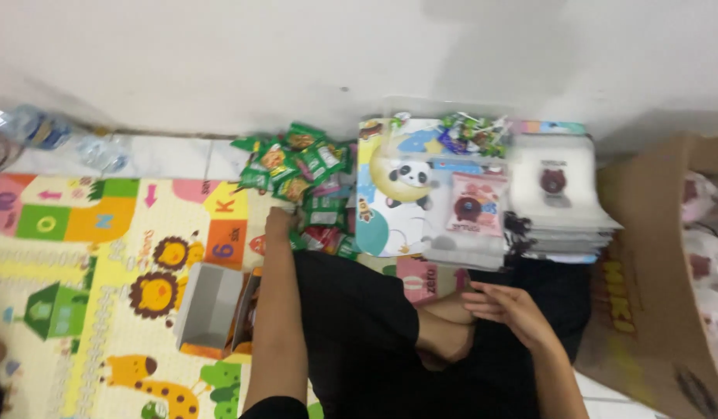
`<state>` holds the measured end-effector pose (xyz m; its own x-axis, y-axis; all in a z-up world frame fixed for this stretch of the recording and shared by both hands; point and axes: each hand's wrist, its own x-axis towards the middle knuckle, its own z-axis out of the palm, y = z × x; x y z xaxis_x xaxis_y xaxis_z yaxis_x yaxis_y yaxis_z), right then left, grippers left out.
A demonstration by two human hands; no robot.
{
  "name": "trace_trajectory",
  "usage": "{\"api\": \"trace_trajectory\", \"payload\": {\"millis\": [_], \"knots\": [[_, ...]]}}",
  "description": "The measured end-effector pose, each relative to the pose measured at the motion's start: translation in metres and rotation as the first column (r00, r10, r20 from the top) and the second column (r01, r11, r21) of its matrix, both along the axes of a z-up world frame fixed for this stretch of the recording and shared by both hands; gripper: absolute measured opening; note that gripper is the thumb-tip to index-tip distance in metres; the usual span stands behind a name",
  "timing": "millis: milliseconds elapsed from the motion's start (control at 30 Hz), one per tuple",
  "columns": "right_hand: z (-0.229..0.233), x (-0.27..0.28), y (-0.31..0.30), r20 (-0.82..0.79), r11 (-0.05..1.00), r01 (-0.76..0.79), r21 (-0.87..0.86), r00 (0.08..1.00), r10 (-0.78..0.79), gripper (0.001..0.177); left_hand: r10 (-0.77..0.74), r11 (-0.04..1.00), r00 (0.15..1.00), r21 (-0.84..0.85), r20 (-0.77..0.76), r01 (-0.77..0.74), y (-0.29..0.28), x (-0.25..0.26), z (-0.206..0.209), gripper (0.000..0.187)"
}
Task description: Packing small snacks and stickers into plastic gift bags and placing them into a cardboard box.
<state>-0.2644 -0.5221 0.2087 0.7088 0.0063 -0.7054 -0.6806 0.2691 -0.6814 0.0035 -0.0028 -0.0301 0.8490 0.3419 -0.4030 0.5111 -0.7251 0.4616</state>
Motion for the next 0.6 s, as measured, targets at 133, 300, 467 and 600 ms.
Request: {"api": "trace_trajectory", "payload": {"millis": [133, 300, 467, 600], "knots": [[0.021, 0.007, 0.029, 0.010, 0.997, -0.004, -0.076, 1.000, 0.004, 0.048, -0.040, 0.994, 0.995, 0.100, -0.090, 0.049, 0.005, 0.007, -0.007, 0.047], [0.023, 0.006, 0.040, 0.061, 0.993, -0.102, -0.055, 0.993, 0.106, 0.045, 0.157, 0.988, 0.988, 0.006, 0.014, -0.157, 0.008, -0.002, 0.038, 0.061], [0.038, -0.001, 0.038, 0.143, 0.992, -0.100, -0.076, 0.984, 0.110, 0.041, 0.491, 0.863, 0.620, -0.442, 0.612, -0.246, -0.030, -0.059, 0.157, 0.063], [0.062, -0.001, 0.046, 0.283, 0.995, -0.059, -0.082, 0.956, 0.080, 0.040, 0.716, 0.573, 0.519, -0.818, 0.467, -0.053, -0.167, -0.119, 0.322, 0.067]]}}
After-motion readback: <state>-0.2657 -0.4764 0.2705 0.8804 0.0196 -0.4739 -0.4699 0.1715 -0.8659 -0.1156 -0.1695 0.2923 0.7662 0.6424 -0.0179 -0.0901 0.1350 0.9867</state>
